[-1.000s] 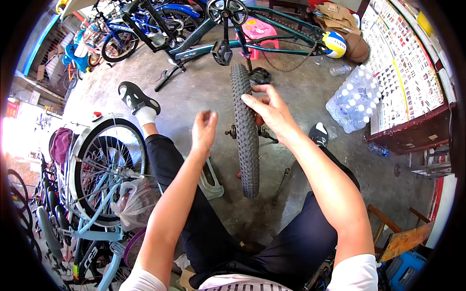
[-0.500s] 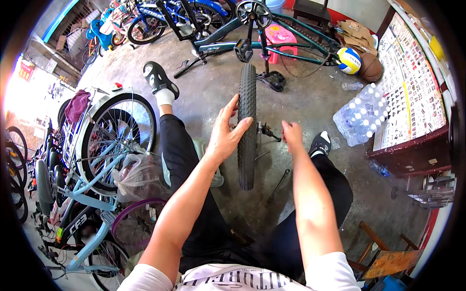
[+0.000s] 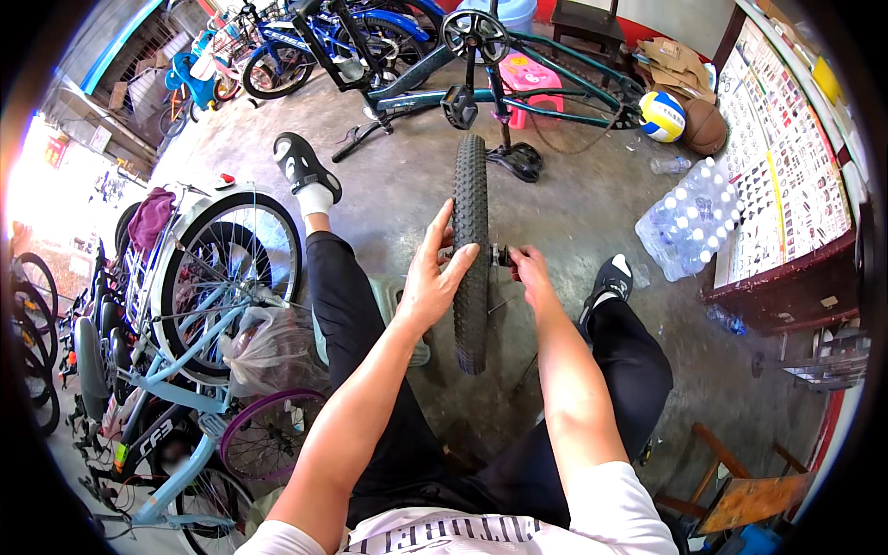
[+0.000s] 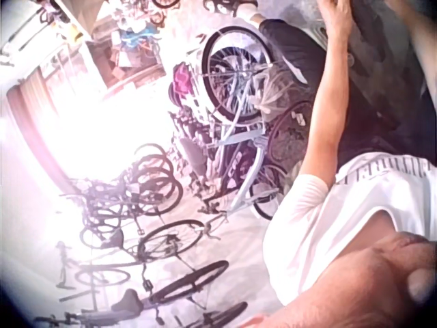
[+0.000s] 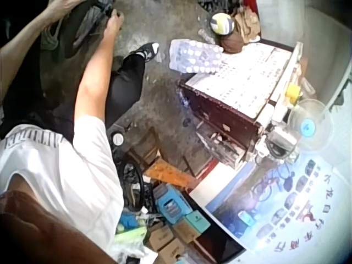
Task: The person removes a tire from a rim by hand, moves a bicycle, and then uses a wrench to tighten a bolt on the axle of the rear wheel.
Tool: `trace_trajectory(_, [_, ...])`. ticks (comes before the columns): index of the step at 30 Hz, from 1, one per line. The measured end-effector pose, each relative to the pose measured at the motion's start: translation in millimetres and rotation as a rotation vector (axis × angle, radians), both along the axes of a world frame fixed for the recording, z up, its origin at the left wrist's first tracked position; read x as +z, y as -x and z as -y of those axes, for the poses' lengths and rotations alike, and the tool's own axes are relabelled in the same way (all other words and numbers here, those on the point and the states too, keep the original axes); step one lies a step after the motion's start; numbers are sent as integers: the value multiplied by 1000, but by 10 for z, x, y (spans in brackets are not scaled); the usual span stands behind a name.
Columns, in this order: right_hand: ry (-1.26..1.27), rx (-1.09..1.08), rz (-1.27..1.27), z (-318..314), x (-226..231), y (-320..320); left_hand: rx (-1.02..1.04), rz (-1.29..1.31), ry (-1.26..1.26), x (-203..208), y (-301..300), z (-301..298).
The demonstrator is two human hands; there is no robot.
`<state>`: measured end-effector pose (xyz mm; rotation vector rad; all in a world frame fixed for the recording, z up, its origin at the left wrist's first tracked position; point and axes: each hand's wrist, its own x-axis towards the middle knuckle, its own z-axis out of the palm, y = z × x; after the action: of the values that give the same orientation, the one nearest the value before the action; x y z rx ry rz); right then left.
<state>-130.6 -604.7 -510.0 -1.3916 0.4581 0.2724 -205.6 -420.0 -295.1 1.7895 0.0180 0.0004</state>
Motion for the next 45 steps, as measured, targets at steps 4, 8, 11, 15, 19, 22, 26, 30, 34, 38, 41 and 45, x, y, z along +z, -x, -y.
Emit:
trace_trajectory(4, [-108,-97,-26,3,102,51,11,-37,84,44,22,-28])
trace_trajectory(8, [-87,46,-160,77,137,-5,10,-75,130,92,41,1])
trace_trajectory(11, [-75,25,-23,55,44,-2,-14,-71,101,93,29,8])
trace_trajectory(15, [-174,-130,-43,-2,114,46,1,-84,144,78,21,-32])
trace_trajectory(19, [-58,20,-102,136,27,9,-7,-41,131,34,1,-52])
trace_trajectory(22, [-34,30,-12,147,-2,-2,95,-28,259,-187,-107,-263])
trace_trajectory(26, [-31,92,-24,-85,13,30,468,-281,102,-1334,-304,-947])
trace_trajectory(30, [-46,56,-39,74,-3,-4,310,-474,33,-1882,-532,-937])
trace_trajectory(34, [-53,53,-57,120,-38,-17,208,-533,105,-1867,-653,-729])
trace_trajectory(38, [-87,53,-56,112,-42,-24,227,-514,203,-1970,-727,-712])
trace_trajectory(41, [-80,36,-40,116,-23,-11,253,-436,231,-1996,-664,-610])
trace_trajectory(45, [-64,77,38,111,-34,3,264,-466,139,-2061,-681,-611])
